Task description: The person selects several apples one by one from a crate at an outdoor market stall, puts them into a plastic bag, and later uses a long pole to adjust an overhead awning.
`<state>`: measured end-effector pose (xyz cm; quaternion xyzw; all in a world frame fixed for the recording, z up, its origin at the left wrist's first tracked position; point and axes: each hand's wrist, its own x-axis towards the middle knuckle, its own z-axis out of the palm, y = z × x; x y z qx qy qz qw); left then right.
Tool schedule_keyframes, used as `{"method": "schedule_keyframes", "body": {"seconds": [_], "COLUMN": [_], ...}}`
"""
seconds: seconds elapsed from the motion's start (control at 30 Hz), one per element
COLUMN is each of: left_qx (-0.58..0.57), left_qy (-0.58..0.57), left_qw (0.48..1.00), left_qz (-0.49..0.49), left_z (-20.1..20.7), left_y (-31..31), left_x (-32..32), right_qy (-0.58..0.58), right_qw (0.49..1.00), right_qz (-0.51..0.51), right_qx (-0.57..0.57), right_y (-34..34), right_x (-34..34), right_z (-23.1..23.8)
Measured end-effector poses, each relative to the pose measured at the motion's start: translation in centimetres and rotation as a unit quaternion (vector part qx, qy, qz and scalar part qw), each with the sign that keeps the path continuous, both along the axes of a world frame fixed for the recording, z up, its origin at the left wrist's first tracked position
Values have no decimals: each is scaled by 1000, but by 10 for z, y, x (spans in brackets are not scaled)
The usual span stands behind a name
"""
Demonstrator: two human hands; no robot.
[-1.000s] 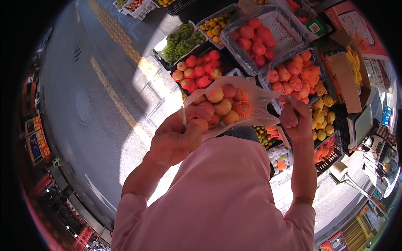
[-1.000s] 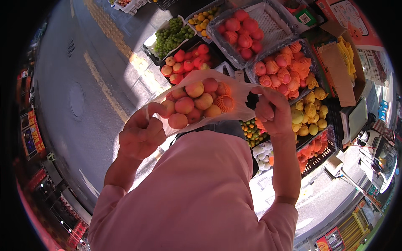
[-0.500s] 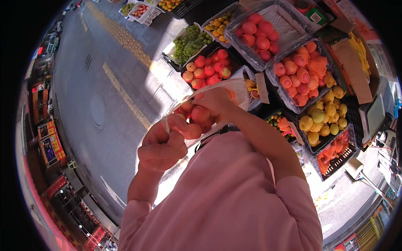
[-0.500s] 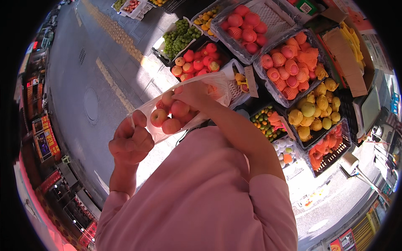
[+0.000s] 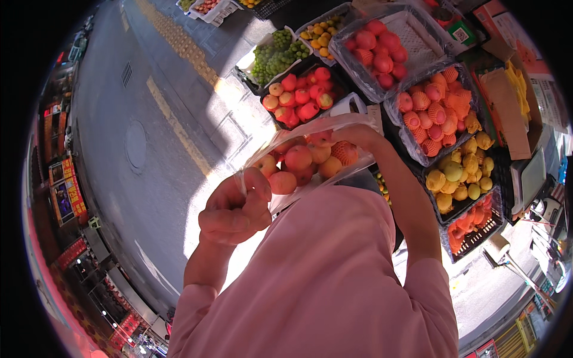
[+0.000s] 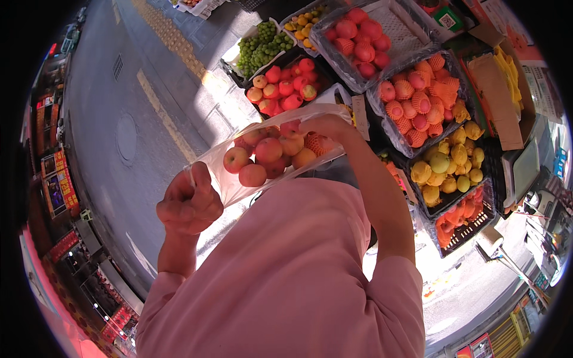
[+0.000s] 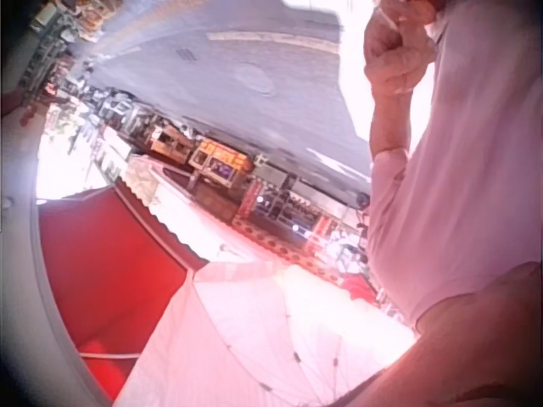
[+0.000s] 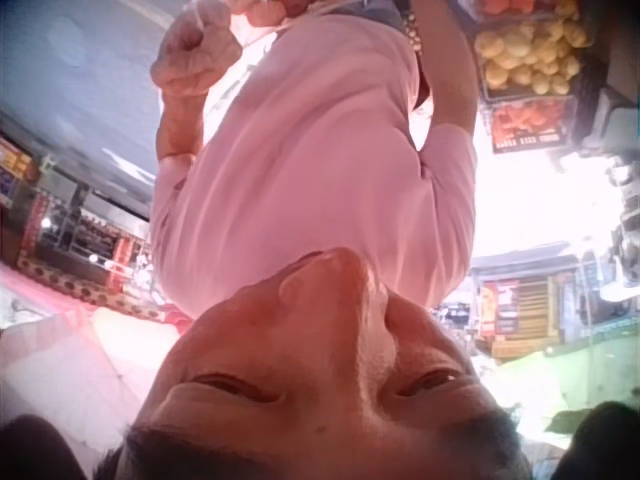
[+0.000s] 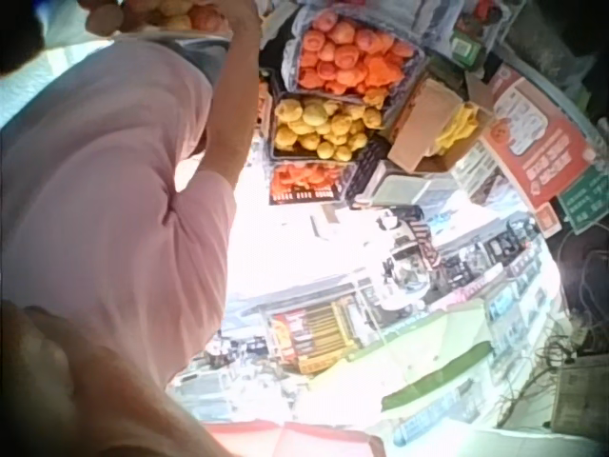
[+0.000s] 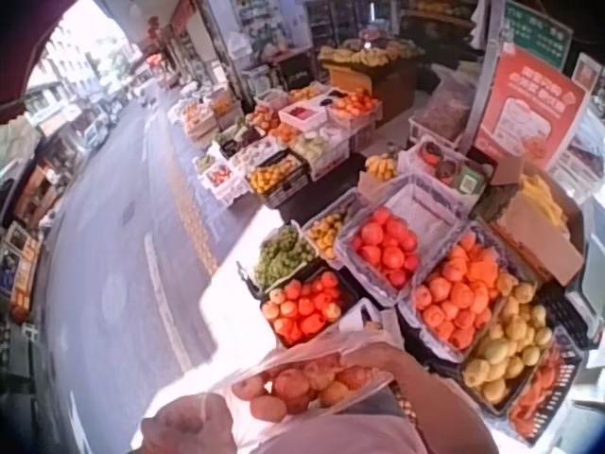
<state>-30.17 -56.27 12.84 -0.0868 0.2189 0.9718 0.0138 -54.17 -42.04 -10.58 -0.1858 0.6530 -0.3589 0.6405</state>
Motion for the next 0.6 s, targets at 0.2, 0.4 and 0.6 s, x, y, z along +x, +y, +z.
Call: {"method": "schedule_keyframes", "body": {"seconds": [0.2, 0.4, 0.6], "left_qx": [61, 45, 41], "left_qy": [-92, -91, -93], "left_qw": [992, 992, 993], "left_qz": [-53, -70, -64], "left_z": [7, 4, 6], "left_y": [1, 0, -8], "left_x": [-10, -21, -17], "right_qy": [136, 268, 282], "right_qw": [971, 946, 949], "right_qz": [194, 179, -68], "right_qx": [43, -10, -124], "right_y": [37, 48, 48], "right_x": [-14, -3, -11], "right_z": [14, 1, -11]}}
